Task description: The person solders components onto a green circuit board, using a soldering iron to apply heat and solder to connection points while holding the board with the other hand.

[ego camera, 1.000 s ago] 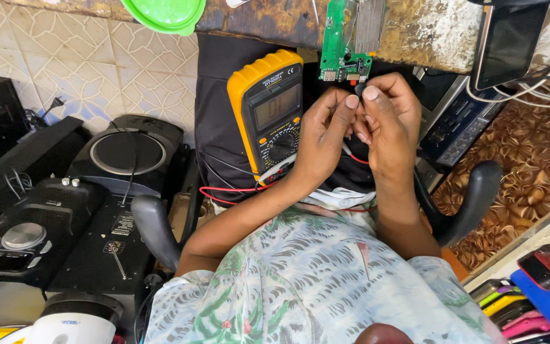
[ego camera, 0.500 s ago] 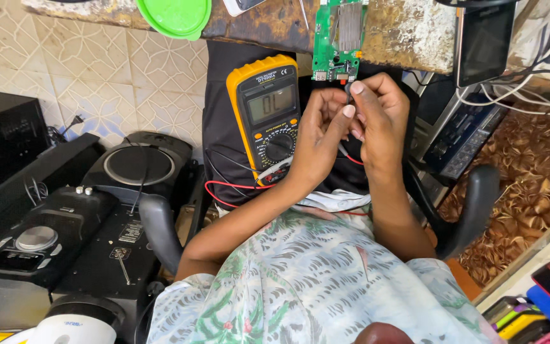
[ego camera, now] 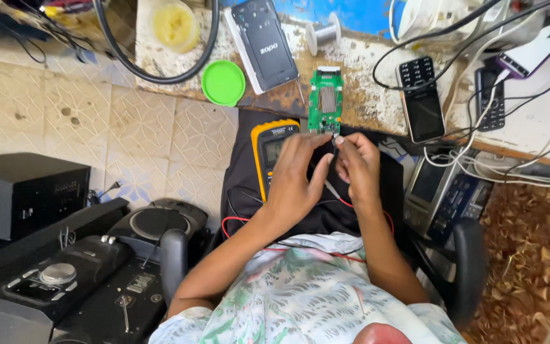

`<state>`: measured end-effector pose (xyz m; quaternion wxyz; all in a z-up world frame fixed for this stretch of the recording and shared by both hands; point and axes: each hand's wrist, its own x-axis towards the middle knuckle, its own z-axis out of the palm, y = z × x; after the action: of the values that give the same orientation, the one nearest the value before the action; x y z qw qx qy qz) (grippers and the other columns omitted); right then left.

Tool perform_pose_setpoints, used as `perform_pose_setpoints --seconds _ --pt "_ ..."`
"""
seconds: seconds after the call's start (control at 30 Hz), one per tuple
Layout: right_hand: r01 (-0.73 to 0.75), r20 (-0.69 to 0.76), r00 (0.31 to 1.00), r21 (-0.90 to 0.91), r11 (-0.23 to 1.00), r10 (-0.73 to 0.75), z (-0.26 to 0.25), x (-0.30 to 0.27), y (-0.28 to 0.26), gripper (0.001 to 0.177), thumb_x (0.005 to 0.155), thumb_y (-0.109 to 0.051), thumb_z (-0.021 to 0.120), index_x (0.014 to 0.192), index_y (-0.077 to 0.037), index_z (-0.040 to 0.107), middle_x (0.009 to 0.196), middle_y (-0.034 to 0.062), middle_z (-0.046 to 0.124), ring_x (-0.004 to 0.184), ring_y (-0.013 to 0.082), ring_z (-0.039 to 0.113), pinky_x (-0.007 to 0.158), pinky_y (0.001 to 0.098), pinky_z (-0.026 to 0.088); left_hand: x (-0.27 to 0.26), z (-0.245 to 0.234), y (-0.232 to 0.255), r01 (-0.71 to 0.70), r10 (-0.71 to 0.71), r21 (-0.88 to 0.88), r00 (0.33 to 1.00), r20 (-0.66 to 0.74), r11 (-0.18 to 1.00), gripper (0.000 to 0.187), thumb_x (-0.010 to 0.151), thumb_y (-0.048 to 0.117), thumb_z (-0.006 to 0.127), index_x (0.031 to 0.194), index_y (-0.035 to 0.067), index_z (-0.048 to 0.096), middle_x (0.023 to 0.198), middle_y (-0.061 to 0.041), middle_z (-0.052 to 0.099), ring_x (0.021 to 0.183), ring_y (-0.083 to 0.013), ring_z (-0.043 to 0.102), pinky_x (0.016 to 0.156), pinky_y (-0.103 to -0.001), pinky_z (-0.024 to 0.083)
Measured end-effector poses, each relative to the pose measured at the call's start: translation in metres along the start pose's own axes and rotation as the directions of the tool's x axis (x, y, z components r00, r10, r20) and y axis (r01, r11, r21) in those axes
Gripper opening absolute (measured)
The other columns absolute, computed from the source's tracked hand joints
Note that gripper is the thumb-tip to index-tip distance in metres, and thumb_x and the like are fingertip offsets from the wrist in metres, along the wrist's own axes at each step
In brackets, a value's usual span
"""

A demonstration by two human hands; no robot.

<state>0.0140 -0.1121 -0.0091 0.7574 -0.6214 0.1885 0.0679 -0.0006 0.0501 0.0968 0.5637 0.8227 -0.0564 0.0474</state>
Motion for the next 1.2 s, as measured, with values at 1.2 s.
perform_pose_setpoints --seconds 1.2 --pt "-0.153 0.006 0.988 0.001 0.988 0.153 0.013 -0.010 -0.034 0.026 0.094 -0.019 0.068 0.078 -0.008 0.051 0.054 -0.0009 0.030 0.034 0.0088 0.031 0.034 0.0236 0.015 0.139 -0.100 -0.070 -0.125 0.196 0.277 0.950 -0.244 0.953 0.062 0.089 0.003 0.092 0.139 0.011 0.055 0.138 -0.014 0.063 0.134 -0.0306 0.061 0.120 -0.041 0.048"
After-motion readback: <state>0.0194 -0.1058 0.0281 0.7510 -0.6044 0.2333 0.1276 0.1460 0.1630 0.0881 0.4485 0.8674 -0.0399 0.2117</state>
